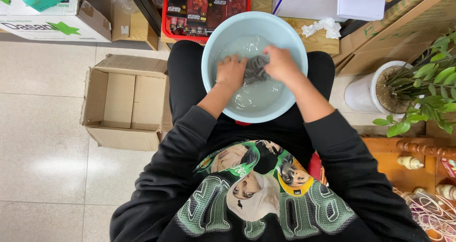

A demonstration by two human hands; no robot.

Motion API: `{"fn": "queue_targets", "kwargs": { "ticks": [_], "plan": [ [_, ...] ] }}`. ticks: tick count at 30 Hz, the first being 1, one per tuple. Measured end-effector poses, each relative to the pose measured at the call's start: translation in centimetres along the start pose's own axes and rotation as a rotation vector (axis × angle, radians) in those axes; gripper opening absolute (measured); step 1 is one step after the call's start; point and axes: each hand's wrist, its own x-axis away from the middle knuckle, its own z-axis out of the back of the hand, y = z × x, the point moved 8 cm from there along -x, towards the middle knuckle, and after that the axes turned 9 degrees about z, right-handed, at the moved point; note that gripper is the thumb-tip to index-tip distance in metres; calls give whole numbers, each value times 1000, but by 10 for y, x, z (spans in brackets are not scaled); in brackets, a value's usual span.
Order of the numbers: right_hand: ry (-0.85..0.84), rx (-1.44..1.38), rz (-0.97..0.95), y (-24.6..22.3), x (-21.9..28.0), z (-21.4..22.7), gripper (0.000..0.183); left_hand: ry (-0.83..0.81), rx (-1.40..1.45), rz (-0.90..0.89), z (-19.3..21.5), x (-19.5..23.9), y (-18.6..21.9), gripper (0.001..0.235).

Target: The person sits on a stool and washes a dark gray cloth in a light blue basin filled with water. They submerge the cloth, rub it with both hands, and wring it out repeatedly. Finally, they lift the cloth and the basin, placing the basin on the floor.

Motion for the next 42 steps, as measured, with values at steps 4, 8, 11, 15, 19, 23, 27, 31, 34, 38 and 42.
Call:
{"fn": "queue_targets", "kwargs": {
  "ticks": [4, 8, 11, 15, 19, 23, 27, 31, 34, 38, 42],
  "plan": [
    [103, -100, 20, -16, 0, 65, 30, -63, 104, 9, 2, -7, -4, 44],
    [164, -336, -57, -55, 26, 123, 13, -71, 361, -33, 3, -10, 3, 41],
    [272, -397, 1, -79, 41, 154, 8, -59, 548, -109, 13, -7, 5, 52],
    [351, -556, 52, -102, 56, 181, 10, -101, 836, -124, 21, -1, -1, 69],
    [386, -601, 28, -108, 63, 193, 5, -56, 972, -167, 43, -1, 0, 71],
    [554, -763, 147, -120, 68, 210, 10, -122, 1139, -348, 89, 8, 17, 90],
    [604, -956, 54, -132, 72, 216, 11, -130, 1081, -104, 101, 2, 17, 45],
    [612, -1119, 3, -129, 78, 214, 14, -176, 1111, -126, 90, -2, 14, 16],
    [625, -1221, 20, -129, 86, 215, 14, -172, 1148, -144, 72, -5, 10, 14],
    [675, -1342, 42, -127, 87, 216, 14, -210, 1411, -253, 61, -12, 21, 25],
    [646, -1414, -80, -105, 71, 196, 17, -424, 1607, -91, 43, 1, 32, 43]
  ]
}}
